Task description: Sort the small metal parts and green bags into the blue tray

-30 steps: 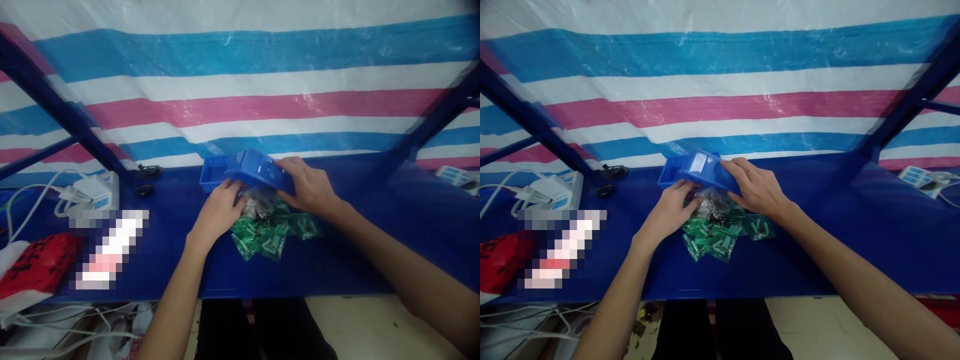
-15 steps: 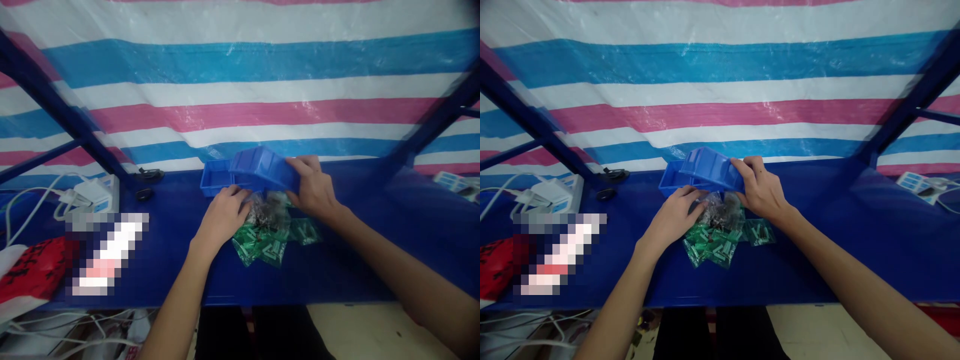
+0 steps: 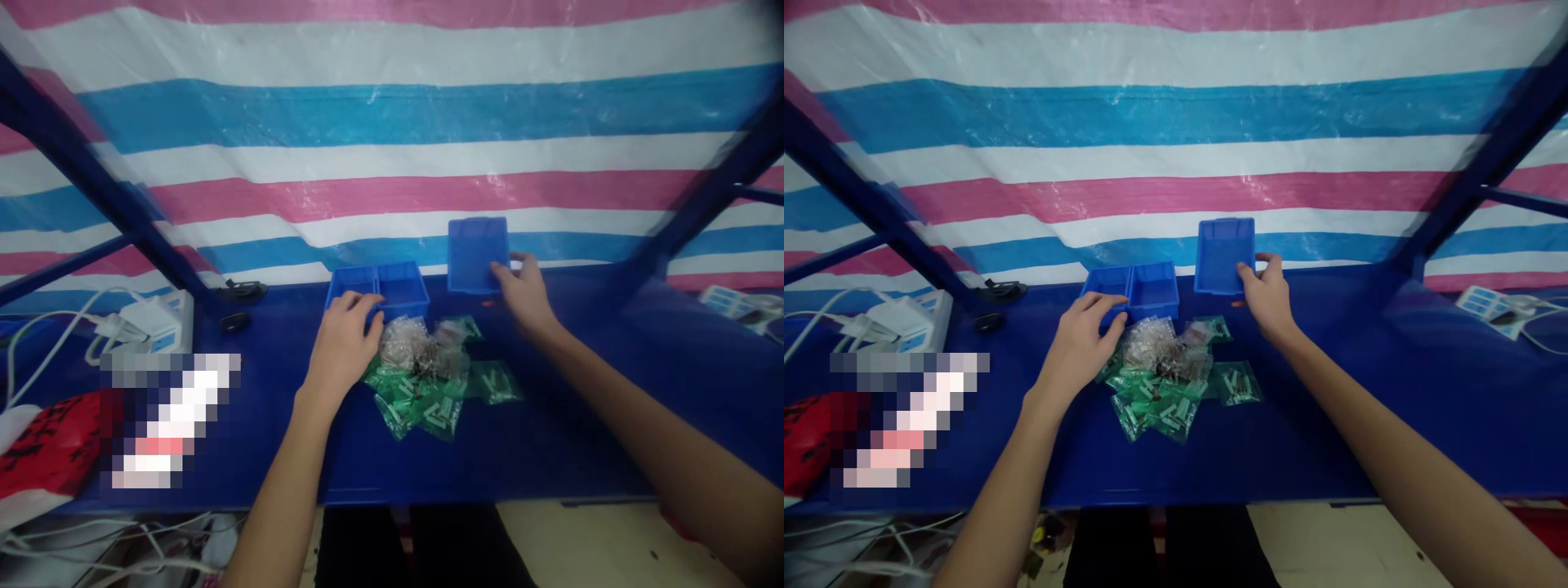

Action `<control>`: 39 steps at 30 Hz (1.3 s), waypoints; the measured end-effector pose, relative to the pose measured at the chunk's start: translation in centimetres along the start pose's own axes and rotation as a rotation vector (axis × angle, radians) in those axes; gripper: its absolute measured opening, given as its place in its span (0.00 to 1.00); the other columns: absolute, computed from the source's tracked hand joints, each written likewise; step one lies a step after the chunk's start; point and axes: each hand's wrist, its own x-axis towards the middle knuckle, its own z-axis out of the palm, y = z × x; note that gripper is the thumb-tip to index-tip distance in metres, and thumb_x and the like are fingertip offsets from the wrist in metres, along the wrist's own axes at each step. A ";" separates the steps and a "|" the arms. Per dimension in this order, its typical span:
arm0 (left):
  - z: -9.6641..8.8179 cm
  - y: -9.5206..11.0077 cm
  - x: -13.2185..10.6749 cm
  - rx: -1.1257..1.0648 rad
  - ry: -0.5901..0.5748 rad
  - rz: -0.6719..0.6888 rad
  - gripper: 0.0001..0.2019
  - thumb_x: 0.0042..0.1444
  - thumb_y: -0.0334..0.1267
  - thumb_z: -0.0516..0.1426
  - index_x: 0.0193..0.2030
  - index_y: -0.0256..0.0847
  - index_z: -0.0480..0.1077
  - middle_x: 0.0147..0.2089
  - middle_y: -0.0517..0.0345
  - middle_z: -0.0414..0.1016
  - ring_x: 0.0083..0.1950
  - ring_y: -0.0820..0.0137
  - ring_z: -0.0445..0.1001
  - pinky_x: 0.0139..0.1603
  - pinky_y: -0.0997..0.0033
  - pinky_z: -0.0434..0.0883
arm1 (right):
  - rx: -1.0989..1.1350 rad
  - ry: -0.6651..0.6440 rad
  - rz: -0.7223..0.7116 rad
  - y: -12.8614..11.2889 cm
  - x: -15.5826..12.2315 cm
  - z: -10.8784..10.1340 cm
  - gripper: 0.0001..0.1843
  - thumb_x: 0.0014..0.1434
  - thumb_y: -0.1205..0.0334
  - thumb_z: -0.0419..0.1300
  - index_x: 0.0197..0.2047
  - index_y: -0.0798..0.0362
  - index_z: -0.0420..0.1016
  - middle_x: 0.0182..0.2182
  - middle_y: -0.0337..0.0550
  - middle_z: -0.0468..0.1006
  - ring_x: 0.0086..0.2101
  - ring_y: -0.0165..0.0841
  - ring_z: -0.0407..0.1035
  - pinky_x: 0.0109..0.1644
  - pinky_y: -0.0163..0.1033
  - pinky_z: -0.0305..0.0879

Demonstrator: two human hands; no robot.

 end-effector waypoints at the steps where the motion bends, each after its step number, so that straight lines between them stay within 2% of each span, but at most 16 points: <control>1: -0.1 -0.4 0.1 0.012 0.015 -0.030 0.13 0.67 0.36 0.54 0.55 0.42 0.73 0.50 0.49 0.73 0.52 0.59 0.73 0.57 0.50 0.71 | 0.032 -0.031 0.077 0.8 0.6 0.0 0.25 0.58 0.47 0.61 0.54 0.49 0.63 0.40 0.46 0.76 0.34 0.41 0.76 0.25 0.46 0.78; 5: -0.2 -2.0 -0.1 0.039 -0.027 -0.123 0.15 0.66 0.39 0.55 0.58 0.46 0.73 0.56 0.47 0.72 0.55 0.55 0.73 0.58 0.43 0.69 | -0.024 -0.119 0.191 2.6 1.5 0.0 0.22 0.56 0.49 0.62 0.49 0.52 0.66 0.43 0.51 0.76 0.32 0.38 0.75 0.24 0.43 0.77; 7: 0.0 -2.6 -0.3 0.074 -0.063 -0.155 0.15 0.66 0.40 0.55 0.58 0.48 0.73 0.59 0.46 0.72 0.60 0.51 0.71 0.60 0.34 0.65 | -0.168 -0.147 0.145 2.5 1.4 0.1 0.22 0.59 0.48 0.59 0.50 0.54 0.68 0.44 0.54 0.78 0.33 0.40 0.75 0.27 0.45 0.77; 9: 0.2 -3.2 -0.5 0.094 -0.075 -0.170 0.15 0.66 0.41 0.55 0.58 0.50 0.73 0.62 0.47 0.71 0.63 0.48 0.68 0.62 0.27 0.60 | -0.363 -0.171 0.062 2.1 1.1 0.1 0.21 0.62 0.48 0.56 0.50 0.54 0.72 0.43 0.55 0.79 0.36 0.43 0.76 0.36 0.49 0.76; 11: 0.4 -3.5 -0.5 0.075 -0.093 -0.170 0.15 0.68 0.41 0.53 0.58 0.50 0.73 0.63 0.48 0.71 0.65 0.51 0.68 0.63 0.30 0.60 | -0.503 -0.197 -0.014 1.6 0.8 0.2 0.19 0.63 0.51 0.54 0.49 0.55 0.75 0.42 0.55 0.81 0.41 0.46 0.76 0.47 0.51 0.72; 13: 0.5 -3.5 -0.4 0.039 -0.134 -0.161 0.15 0.68 0.39 0.53 0.58 0.49 0.74 0.61 0.50 0.73 0.63 0.56 0.70 0.65 0.37 0.63 | -0.526 -0.216 -0.046 1.2 0.5 0.5 0.18 0.63 0.54 0.54 0.48 0.55 0.77 0.43 0.55 0.81 0.45 0.48 0.75 0.53 0.52 0.68; 15: 0.5 -3.3 -0.3 0.015 -0.173 -0.153 0.15 0.68 0.37 0.53 0.58 0.49 0.73 0.58 0.52 0.76 0.61 0.57 0.72 0.65 0.36 0.62 | -0.541 -0.237 -0.075 0.9 0.3 0.7 0.19 0.65 0.54 0.51 0.49 0.56 0.78 0.45 0.56 0.81 0.47 0.49 0.74 0.54 0.51 0.65; 19: 0.7 -2.7 0.0 0.009 -0.209 -0.126 0.16 0.69 0.35 0.51 0.59 0.50 0.72 0.57 0.54 0.77 0.60 0.55 0.73 0.67 0.28 0.54 | -0.550 -0.269 -0.121 0.6 0.0 1.1 0.24 0.69 0.50 0.46 0.48 0.56 0.78 0.46 0.57 0.81 0.49 0.50 0.74 0.54 0.50 0.65; 22: 0.9 -2.4 0.3 0.014 -0.211 -0.117 0.17 0.69 0.35 0.52 0.62 0.49 0.69 0.57 0.54 0.77 0.60 0.57 0.73 0.68 0.35 0.56 | -0.548 -0.297 -0.131 0.5 -0.1 1.2 0.26 0.70 0.49 0.44 0.49 0.55 0.78 0.45 0.55 0.82 0.48 0.49 0.74 0.53 0.48 0.65; 25: 1.0 -2.1 0.7 0.007 -0.233 -0.137 0.18 0.69 0.36 0.53 0.64 0.51 0.67 0.56 0.55 0.77 0.59 0.58 0.74 0.66 0.42 0.62 | -0.553 -0.312 -0.146 0.6 -0.2 1.1 0.27 0.69 0.47 0.48 0.59 0.56 0.74 0.49 0.56 0.81 0.50 0.49 0.73 0.54 0.49 0.66; 27: 1.1 -1.8 1.1 0.030 -0.264 -0.165 0.19 0.68 0.37 0.53 0.64 0.53 0.67 0.56 0.55 0.77 0.59 0.55 0.73 0.66 0.35 0.60 | -0.573 -0.307 -0.236 0.5 -0.3 0.9 0.31 0.67 0.46 0.50 0.63 0.59 0.69 0.51 0.58 0.79 0.51 0.50 0.73 0.56 0.51 0.66; 30: 0.9 -1.2 2.3 0.089 -0.315 -0.177 0.18 0.67 0.37 0.54 0.62 0.54 0.70 0.58 0.53 0.77 0.61 0.49 0.71 0.64 0.24 0.53 | -0.625 -0.268 -0.518 0.1 -0.8 0.8 0.31 0.66 0.46 0.53 0.62 0.60 0.71 0.53 0.60 0.77 0.54 0.52 0.69 0.59 0.54 0.63; 32: 0.7 -1.1 3.2 0.081 -0.358 -0.156 0.16 0.66 0.36 0.55 0.59 0.50 0.73 0.57 0.52 0.77 0.60 0.49 0.72 0.62 0.31 0.61 | -0.628 -0.294 -0.688 -0.4 -1.4 0.9 0.26 0.67 0.49 0.53 0.58 0.57 0.75 0.53 0.58 0.77 0.54 0.50 0.68 0.61 0.55 0.62; 34: 0.6 -1.3 4.3 0.018 -0.408 -0.134 0.14 0.64 0.36 0.56 0.54 0.46 0.77 0.53 0.50 0.79 0.54 0.53 0.76 0.57 0.47 0.70 | -0.588 -0.402 -0.778 -1.0 -2.0 1.2 0.21 0.68 0.53 0.53 0.57 0.53 0.77 0.51 0.52 0.80 0.53 0.47 0.70 0.59 0.54 0.64; 36: 0.7 -1.9 5.1 -0.055 -0.451 -0.118 0.12 0.62 0.35 0.57 0.49 0.42 0.79 0.47 0.50 0.81 0.46 0.59 0.78 0.50 0.59 0.72 | -0.541 -0.512 -0.804 -1.3 -2.6 1.6 0.20 0.69 0.58 0.52 0.59 0.50 0.76 0.50 0.48 0.81 0.51 0.44 0.72 0.57 0.53 0.67; 39: 1.2 -2.9 5.6 -0.128 -0.463 -0.074 0.12 0.60 0.34 0.57 0.46 0.40 0.80 0.42 0.50 0.81 0.42 0.63 0.77 0.46 0.64 0.72 | -0.508 -0.555 -0.785 -1.4 -3.0 2.0 0.22 0.68 0.63 0.51 0.61 0.48 0.75 0.52 0.47 0.81 0.51 0.42 0.74 0.56 0.52 0.70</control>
